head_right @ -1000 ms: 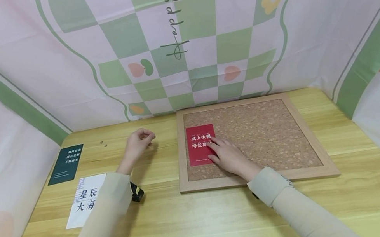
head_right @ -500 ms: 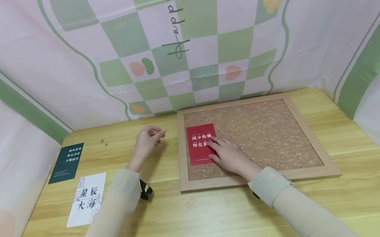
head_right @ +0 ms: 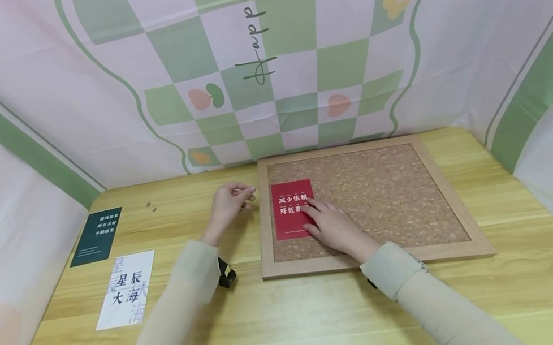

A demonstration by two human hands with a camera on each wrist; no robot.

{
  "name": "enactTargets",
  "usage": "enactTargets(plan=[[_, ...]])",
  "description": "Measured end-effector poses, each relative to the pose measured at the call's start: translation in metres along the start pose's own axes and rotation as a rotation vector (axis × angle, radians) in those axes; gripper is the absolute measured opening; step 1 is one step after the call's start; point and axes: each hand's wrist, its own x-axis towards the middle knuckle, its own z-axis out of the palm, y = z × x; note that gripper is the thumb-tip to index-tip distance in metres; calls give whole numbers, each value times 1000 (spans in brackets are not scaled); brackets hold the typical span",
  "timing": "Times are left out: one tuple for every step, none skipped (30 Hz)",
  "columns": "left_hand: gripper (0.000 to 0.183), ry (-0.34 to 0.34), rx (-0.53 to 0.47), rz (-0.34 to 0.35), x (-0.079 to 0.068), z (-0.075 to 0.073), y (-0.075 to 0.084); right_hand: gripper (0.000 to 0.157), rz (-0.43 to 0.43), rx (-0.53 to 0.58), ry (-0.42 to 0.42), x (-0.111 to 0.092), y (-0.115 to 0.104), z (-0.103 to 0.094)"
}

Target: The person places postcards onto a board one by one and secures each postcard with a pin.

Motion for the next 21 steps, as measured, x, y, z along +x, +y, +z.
enactTargets(plan=[[22,-8,-28,-12,0,1,0,49,0,0,0,0,0,0],[23,-14,-58,-28,1,3,0,48,1,1,-1,0,0,0],[24,-17,-88,-46,2,4,0,48,2,3,-1,0,0,0],[25,-22,-122,-63,2,6,1,48,2,4,-1,0,0,0],[26,-25,-154,-80,3,7,1,48,2,5,0,0,0,0],[27,-28,-187,-99,3,8,2,48,2,5,0,0,0,0],[28,-30,-219,-116,3,9,2,48,2,6,0,0,-1,0],[29,-29,-247,-128,4,10,2,48,1,7,0,0,-1,0],[29,-29,-275,-140,4,11,3,48,1,8,0,0,-1,0],[30,-31,-299,-149,5,12,4,48,-1,9,0,0,-1,0],[31,-34,-325,-158,5,13,4,48,-1,8,0,0,-1,0],[31,-37,-353,-169,6,14,4,48,-2,8,1,0,0,0],[31,-40,-375,-177,6,15,5,48,-2,8,2,0,0,0],[31,-43,-395,-186,7,15,5,48,-2,8,3,0,0,1],[30,-45,-407,-194,7,16,6,48,-3,7,4,1,0,1],[30,-48,-413,-201,7,16,6,48,-3,8,4,1,0,1],[30,-51,-416,-208,7,17,7,48,-3,7,4,1,0,1],[30,-55,-412,-213,7,17,8,48,-3,7,4,1,1,1],[30,-60,-402,-217,7,18,10,48,-2,8,3,1,1,1],[31,-65,-395,-220,7,18,11,49,0,9,1,1,1,1],[31,-71,-386,-223,7,19,12,49,0,9,0,1,1,1]])
